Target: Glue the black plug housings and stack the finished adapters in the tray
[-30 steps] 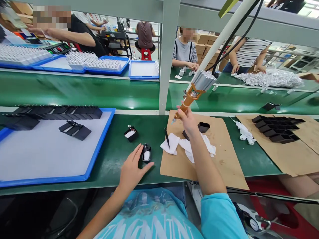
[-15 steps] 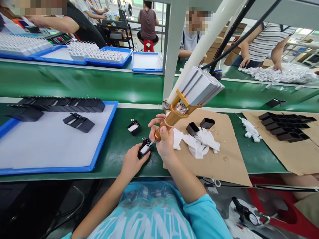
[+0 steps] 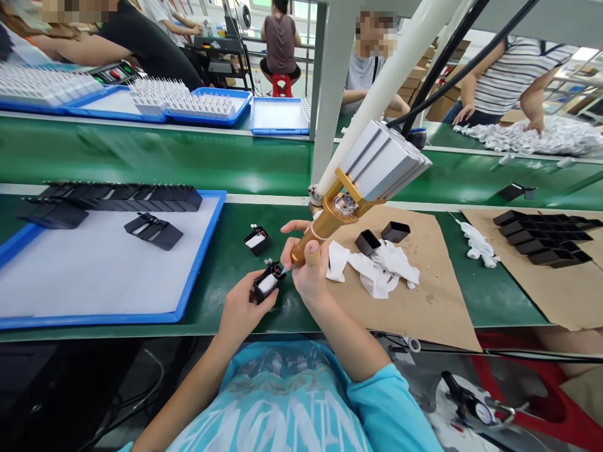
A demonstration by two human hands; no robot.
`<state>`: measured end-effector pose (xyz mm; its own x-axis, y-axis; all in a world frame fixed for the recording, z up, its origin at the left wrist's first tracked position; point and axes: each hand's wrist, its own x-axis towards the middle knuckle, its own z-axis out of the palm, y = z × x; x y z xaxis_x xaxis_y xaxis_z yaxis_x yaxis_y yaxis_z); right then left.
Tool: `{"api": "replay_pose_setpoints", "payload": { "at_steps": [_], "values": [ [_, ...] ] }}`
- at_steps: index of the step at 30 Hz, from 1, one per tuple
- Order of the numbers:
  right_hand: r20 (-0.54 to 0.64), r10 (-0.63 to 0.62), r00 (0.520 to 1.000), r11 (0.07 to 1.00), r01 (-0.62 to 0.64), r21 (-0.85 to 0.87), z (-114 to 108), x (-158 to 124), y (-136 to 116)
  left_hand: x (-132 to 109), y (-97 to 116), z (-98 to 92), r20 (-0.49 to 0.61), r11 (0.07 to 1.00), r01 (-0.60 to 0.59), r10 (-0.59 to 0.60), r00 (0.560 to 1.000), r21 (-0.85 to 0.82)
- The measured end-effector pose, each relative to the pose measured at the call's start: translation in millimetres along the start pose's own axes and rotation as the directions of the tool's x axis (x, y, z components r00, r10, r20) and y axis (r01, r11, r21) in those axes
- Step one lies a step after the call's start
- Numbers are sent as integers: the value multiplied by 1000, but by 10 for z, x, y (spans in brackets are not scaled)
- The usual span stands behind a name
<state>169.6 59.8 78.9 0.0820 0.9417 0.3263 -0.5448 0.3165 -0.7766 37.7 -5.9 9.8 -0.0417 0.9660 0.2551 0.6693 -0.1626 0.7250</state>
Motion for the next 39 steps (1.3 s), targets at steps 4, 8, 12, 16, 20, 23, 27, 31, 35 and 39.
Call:
{"api": "replay_pose_setpoints", "payload": {
  "at_steps": [4, 8, 12, 16, 20, 23, 27, 31, 35, 39],
  "values": [
    [-8, 13, 1000, 1000, -13, -1, 21, -4, -22, -4, -7, 10, 8, 1000, -2, 2, 1000, -3],
    [-7, 22, 1000, 1000, -22, 13, 39, -15, -37, -8, -42, 45, 12, 1000, 31, -31, 999, 2],
    [-3, 25, 1000, 1000, -25, 8, 79, -34, -17, -2, -88, 103, 31, 994, 90, -92, 995, 59],
    [30, 16, 999, 999, -17, 46, 152, -54, 21, 26, -75, 151, 33, 996, 79, -81, 996, 47],
    [64, 26, 998, 995, -32, 92, 210, -70, 44, 60, -25, 172, -36, 995, -12, 9, 999, -95],
    [78, -2, 997, 994, -7, 113, 219, -76, 54, 70, -5, 172, -108, 988, -82, 68, 992, -132],
    [88, -18, 996, 991, 5, 137, 216, -73, 65, 72, 14, 146, -128, 987, -116, 101, 987, -112],
    [85, -19, 996, 987, 5, 158, 218, -61, 69, 85, -36, 99, -50, 993, -110, 109, 993, -30],
    [68, -22, 997, 993, 14, 121, 166, -35, 56, 106, -219, 6, 117, 997, -44, 36, 992, 65],
    [69, -41, 997, 992, 33, 120, 29, 23, 45, 165, -332, -150, 249, 999, 50, -49, 967, 3]
  ]
}}
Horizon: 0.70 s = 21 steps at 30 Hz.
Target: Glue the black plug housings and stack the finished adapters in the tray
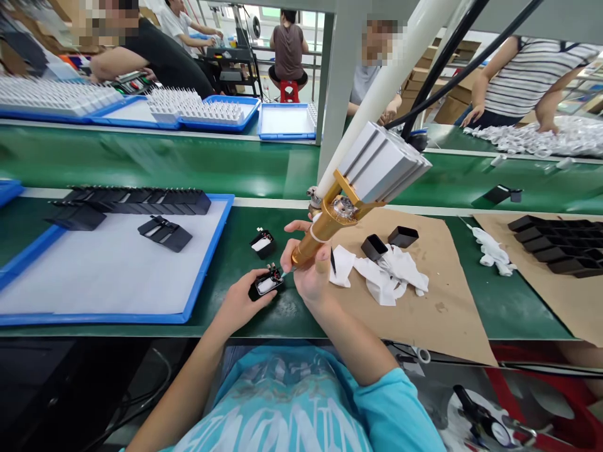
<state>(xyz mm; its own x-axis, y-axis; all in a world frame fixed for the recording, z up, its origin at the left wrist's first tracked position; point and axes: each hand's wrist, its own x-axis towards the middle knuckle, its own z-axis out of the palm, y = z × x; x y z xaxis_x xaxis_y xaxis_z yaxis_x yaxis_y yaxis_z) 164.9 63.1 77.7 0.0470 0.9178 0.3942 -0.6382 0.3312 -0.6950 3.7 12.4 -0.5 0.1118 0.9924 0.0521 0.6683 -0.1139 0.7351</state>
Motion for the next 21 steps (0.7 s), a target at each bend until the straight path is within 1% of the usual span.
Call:
{"api": "replay_pose_setpoints", "payload": {
  "at_steps": [2, 4, 7, 10, 13, 15, 17, 19, 21],
  "values": [
    [7, -18, 1000, 1000, 18, -11, -81, 31, -8, 45, 20, -64, 53, 997, 31, -28, 998, -73],
    [5, -26, 1000, 999, 26, -28, -153, 61, -13, 115, 64, -77, 81, 985, 67, -55, 995, -157],
    [-1, -18, 1000, 999, 18, -29, -235, 93, -19, 232, 112, -5, 90, 951, 99, -76, 993, -292],
    [-9, -5, 1000, 1000, 4, -17, -292, 110, -26, 297, 111, 75, 58, 939, 49, -31, 998, -340],
    [-15, -7, 1000, 1000, 7, -29, -334, 114, -35, 278, 92, 68, -19, 967, -86, 84, 996, -239],
    [-10, -18, 1000, 999, 18, -38, -352, 111, -44, 232, 89, 23, -39, 973, -202, 199, 979, -108],
    [-12, -23, 1000, 999, 22, -41, -363, 104, -54, 178, 94, -15, -33, 954, -300, 301, 953, 31],
    [-19, -22, 1000, 999, 21, -40, -369, 98, -63, 130, 102, -18, -37, 922, -357, 366, 930, 148],
    [-17, -29, 999, 999, 28, -37, -373, 93, -66, 96, 106, 20, -66, 896, -381, 404, 912, 227]
  ]
}}
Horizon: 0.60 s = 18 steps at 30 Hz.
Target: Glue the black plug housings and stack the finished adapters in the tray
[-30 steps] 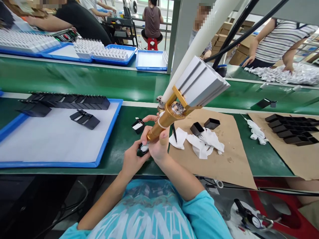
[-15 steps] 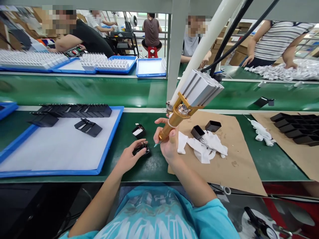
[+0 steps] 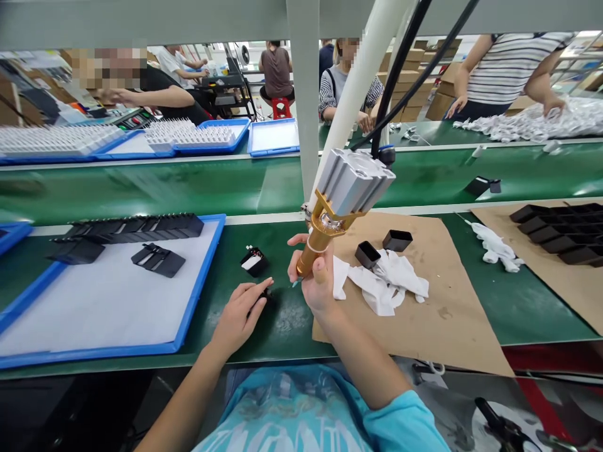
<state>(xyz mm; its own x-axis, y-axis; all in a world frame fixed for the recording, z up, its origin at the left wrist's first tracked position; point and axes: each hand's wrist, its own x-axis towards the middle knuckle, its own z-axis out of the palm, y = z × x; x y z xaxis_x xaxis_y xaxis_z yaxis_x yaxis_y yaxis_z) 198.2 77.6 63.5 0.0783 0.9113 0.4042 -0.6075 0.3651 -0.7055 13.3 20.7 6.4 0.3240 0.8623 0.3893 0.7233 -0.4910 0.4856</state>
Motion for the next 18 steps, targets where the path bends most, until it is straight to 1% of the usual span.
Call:
{"api": "replay_pose_setpoints", "payload": {
  "at_steps": [2, 5, 7, 8, 9, 11, 13, 14, 16, 18],
  "values": [
    [10, -10, 1000, 1000, 10, 8, -7, -2, 3, -22, 18, 62, -61, 999, -20, 22, 998, 33],
    [18, -17, 1000, 1000, 17, 21, -20, 0, 16, -37, 29, 158, -172, 999, -8, 13, 985, 32],
    [22, -18, 1000, 1000, 18, 16, -27, 1, 24, -34, 33, 198, -210, 1000, 26, -23, 977, 11],
    [24, -17, 1000, 1000, 17, 9, -30, 0, 27, -29, 38, 206, -205, 999, 52, -52, 977, -3],
    [24, -14, 1000, 1000, 14, -1, -32, -2, 29, -22, 45, 207, -184, 996, 82, -84, 979, -15],
    [19, -9, 1000, 1000, 9, -20, -34, -6, 31, -10, 65, 191, -93, 989, 149, -149, 984, -15],
    [13, -3, 1000, 1000, 4, -25, -33, -9, 28, -6, 86, 163, 9, 979, 199, -199, 980, 35],
    [10, 0, 1000, 1000, 0, -25, -32, -9, 26, -9, 94, 149, 44, 976, 207, -211, 977, 71],
    [2, 7, 1000, 1000, -7, -30, -29, -7, 19, -23, 103, 132, 85, 971, 203, -215, 973, 128],
    [-9, 8, 1000, 999, -9, -43, -27, 0, 10, -38, 108, 131, 98, 969, 204, -218, 971, 138]
  ]
}}
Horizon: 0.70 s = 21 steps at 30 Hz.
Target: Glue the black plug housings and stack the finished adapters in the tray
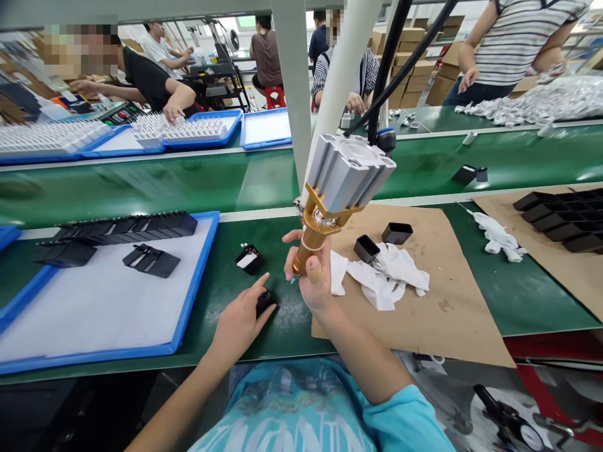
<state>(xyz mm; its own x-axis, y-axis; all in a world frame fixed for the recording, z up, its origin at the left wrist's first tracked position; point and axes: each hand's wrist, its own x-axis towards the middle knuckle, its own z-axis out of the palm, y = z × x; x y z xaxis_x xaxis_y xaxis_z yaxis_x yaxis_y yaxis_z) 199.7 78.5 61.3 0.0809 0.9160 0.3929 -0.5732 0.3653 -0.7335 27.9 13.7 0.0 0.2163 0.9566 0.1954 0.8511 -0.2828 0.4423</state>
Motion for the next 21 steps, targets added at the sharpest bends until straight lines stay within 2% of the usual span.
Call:
{"api": "replay_pose_setpoints", "payload": {
  "at_steps": [8, 10, 12, 13, 14, 15, 17, 18, 19, 21],
  "values": [
    [8, -23, 1000, 1000, 23, -4, -21, 24, 15, 18, 18, -5, 27, 996, 60, -59, 998, -65],
    [6, -23, 1000, 1000, 23, -12, -28, 26, 22, 42, -23, -29, 47, 981, 87, -80, 996, -171],
    [4, -26, 1000, 1000, 26, -16, -33, 28, 26, 64, -66, -54, 69, 896, 176, -162, 984, -408],
    [4, -27, 1000, 999, 27, -16, -35, 29, 27, 71, -76, -64, 95, 789, 242, -229, 969, -565],
    [4, -29, 1000, 999, 29, -15, -36, 30, 27, 75, -73, -73, 143, 627, 307, -298, 944, -716],
    [5, -32, 999, 999, 32, -12, -36, 31, 27, 74, -57, -81, 212, 423, 358, -353, 911, -832],
    [6, -40, 999, 999, 40, -6, -33, 31, 22, 62, 13, -98, 357, 17, 392, -380, 853, -920],
    [7, -42, 999, 999, 42, -5, -30, 30, 18, 52, 59, -110, 413, -134, 392, -360, 836, -910],
    [6, -43, 999, 999, 43, -8, -27, 29, 13, 41, 108, -125, 451, -239, 389, -329, 830, -890],
    [1, -40, 999, 999, 40, -22, -20, 28, 3, 22, 196, -164, 475, -342, 379, -267, 838, -860]
  ]
}}
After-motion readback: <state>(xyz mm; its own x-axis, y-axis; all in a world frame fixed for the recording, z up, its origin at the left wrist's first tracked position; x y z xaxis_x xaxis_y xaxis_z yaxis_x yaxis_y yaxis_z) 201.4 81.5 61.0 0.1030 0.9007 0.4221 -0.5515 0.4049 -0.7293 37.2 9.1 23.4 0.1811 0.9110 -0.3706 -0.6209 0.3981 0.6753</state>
